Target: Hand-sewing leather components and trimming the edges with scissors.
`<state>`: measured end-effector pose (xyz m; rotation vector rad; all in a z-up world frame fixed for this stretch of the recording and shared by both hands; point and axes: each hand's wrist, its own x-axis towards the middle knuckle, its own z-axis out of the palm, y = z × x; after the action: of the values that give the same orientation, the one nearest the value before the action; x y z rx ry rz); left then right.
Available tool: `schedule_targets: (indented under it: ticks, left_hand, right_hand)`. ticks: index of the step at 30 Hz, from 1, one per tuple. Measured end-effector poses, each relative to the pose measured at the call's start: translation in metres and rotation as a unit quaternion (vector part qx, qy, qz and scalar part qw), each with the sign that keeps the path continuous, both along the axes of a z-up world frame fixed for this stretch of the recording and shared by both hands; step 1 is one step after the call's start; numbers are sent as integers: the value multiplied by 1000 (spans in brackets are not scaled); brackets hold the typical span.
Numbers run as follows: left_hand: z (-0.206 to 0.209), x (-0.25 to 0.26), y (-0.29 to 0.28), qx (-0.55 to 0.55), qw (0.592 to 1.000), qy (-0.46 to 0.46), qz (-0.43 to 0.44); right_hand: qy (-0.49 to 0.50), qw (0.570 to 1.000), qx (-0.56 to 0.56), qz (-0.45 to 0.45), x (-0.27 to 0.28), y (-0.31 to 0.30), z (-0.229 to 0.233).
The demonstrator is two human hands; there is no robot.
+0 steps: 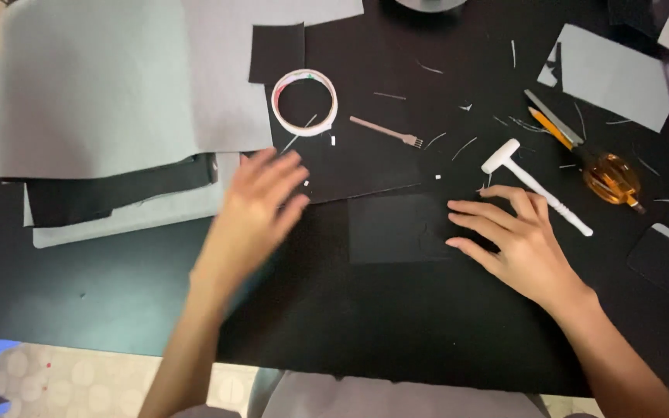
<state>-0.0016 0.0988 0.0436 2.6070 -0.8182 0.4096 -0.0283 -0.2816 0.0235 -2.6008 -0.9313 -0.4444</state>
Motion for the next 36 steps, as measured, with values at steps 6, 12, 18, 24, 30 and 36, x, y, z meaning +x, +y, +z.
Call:
schedule_targets:
  ticks: [6,12,18,24,30,36]
  left_hand:
    - [-21,79,38,56,993,-70,74]
    - [-45,159,56,16,984,-139,111]
    - [-33,233,50,83,988,2,129]
    - [-12,248,45,132,938,275,166]
    - [-5,256,54,112,939,296,132]
    - [-22,271,63,53,931,311,182]
  right_hand:
    - [48,997,12,-51,0,5,0]
    - [7,999,25,-27,4,1,-8]
    - [-17,1000,22,13,7,-1,-9]
    - [-16,999,31,17,6,0,-7]
    - [-2,1000,12,12,4,-2,-7]
    - [-7,1000,11,12,3,0,-4]
